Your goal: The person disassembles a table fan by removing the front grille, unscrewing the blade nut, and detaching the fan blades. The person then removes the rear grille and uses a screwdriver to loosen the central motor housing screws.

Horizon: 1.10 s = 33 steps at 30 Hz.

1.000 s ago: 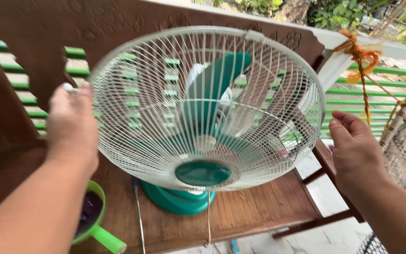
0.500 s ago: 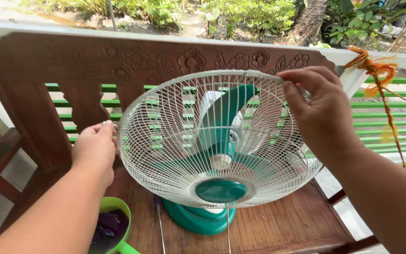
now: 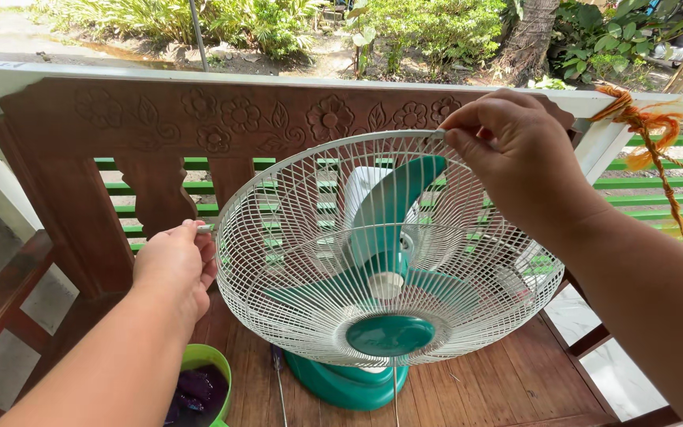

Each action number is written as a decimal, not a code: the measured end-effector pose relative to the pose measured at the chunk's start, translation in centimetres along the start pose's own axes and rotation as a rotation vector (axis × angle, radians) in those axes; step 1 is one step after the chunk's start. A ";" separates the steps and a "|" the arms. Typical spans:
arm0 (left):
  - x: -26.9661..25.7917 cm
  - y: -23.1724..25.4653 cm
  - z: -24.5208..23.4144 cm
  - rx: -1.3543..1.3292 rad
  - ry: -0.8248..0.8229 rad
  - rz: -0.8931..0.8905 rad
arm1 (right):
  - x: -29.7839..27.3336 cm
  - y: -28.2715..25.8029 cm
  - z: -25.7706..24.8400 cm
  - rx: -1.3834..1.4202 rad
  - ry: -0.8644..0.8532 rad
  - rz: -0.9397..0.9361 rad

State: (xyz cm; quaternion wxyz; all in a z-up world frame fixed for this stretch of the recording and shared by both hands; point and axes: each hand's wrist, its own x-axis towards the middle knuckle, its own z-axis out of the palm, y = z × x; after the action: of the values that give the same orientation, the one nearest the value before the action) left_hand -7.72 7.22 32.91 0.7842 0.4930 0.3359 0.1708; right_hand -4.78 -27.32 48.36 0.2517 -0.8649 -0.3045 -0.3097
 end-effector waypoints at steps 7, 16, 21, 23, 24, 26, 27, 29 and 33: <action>-2.5 -3.1 -0.3 -0.064 -0.002 0.255 | -0.7 0.4 -0.5 -0.018 0.028 -0.024; -2.1 -3.8 -0.1 0.041 0.108 0.373 | -4.1 1.9 -2.1 0.031 0.016 0.206; -2.1 -3.7 0.0 0.198 0.167 0.391 | -5.9 4.4 -2.3 0.007 0.094 0.132; -2.3 -3.7 -0.2 0.128 0.155 0.426 | -7.3 5.8 -2.8 -0.055 0.108 0.174; -2.3 -3.8 -0.2 0.178 0.166 0.431 | -8.1 6.7 -3.1 -0.085 0.115 0.195; -2.6 -4.0 -0.4 0.277 0.190 0.439 | -9.9 8.4 -3.4 -0.047 0.075 0.382; -2.6 -3.9 -0.4 0.275 0.190 0.450 | -10.8 9.3 -3.5 -0.026 0.058 0.477; -2.7 -3.8 -0.3 0.272 0.192 0.473 | -12.4 11.0 -3.5 -0.028 -0.050 0.653; -2.7 -3.6 -0.2 0.222 0.148 0.422 | -14.0 13.5 -3.2 0.098 -0.053 0.803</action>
State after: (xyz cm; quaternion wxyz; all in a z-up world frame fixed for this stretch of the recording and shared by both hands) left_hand -10.05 4.11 30.64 0.6454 0.6217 0.2985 0.3284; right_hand -5.51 -43.81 37.60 0.3857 -0.9097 0.0366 -0.1497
